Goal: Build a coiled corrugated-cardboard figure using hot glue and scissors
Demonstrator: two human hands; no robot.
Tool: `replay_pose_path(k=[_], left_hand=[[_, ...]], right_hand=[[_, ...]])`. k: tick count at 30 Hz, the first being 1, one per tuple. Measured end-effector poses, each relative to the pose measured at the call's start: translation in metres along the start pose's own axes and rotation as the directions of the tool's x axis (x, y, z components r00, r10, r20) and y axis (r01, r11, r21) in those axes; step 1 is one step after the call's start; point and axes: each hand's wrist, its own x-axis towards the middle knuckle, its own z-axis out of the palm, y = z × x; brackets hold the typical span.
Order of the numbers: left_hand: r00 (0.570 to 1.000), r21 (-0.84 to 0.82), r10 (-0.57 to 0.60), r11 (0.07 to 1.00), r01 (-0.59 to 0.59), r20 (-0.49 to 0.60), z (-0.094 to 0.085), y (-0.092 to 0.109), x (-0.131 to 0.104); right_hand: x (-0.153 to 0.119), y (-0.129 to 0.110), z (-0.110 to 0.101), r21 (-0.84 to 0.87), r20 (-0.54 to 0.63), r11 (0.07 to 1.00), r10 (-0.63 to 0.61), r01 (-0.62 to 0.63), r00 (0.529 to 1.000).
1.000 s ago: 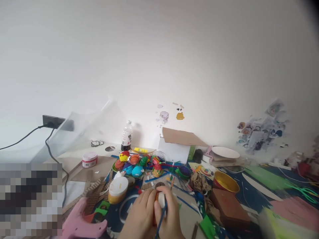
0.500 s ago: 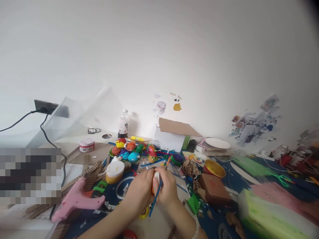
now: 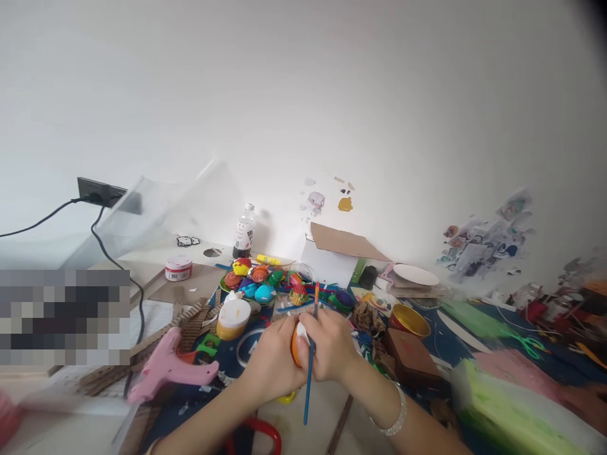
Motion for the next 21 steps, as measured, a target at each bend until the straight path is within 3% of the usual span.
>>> replay_pose_path(k=[4, 8, 10, 12, 14, 16, 18, 21], left_hand=[[0.979, -0.365, 0.021, 0.929, 0.055, 0.200, -0.007, -0.001, -0.001], [0.959, -0.459, 0.017, 0.880, 0.119, 0.281, -0.012, -0.004, 0.004], [0.968, -0.371, -0.058, 0.917, 0.148, 0.243, -0.013, -0.008, 0.005], [0.979, -0.203, -0.147, 0.963, 0.175, 0.144, -0.013, -0.013, 0.004], [0.988, -0.039, -0.137, 0.989, 0.140, 0.073, -0.011, -0.018, 0.002], [0.996, 0.050, -0.070, 0.996, 0.068, 0.047, -0.008, -0.021, 0.000], [0.996, 0.056, -0.060, 0.997, 0.056, 0.059, -0.006, -0.023, -0.002], [0.977, -0.088, -0.106, 0.988, 0.124, 0.186, -0.007, -0.022, -0.002]], right_hand=[[0.006, -0.002, -0.008, 0.037, 0.060, 0.974, -0.225, 0.223, 0.973], [0.010, 0.011, -0.017, 0.130, 0.177, 0.950, -0.303, 0.282, 0.937], [0.009, 0.018, -0.019, 0.229, 0.211, 0.956, -0.232, 0.183, 0.949], [0.005, 0.020, -0.018, 0.292, 0.239, 0.956, -0.051, -0.021, 0.970], [0.001, 0.018, -0.014, 0.266, 0.311, 0.935, 0.148, -0.236, 0.939], [-0.001, 0.015, -0.010, 0.183, 0.411, 0.921, 0.247, -0.345, 0.878], [0.000, 0.014, -0.012, 0.176, 0.495, 0.929, 0.202, -0.325, 0.845], [0.005, 0.018, -0.026, 0.335, 0.555, 0.929, -0.062, -0.155, 0.829]])
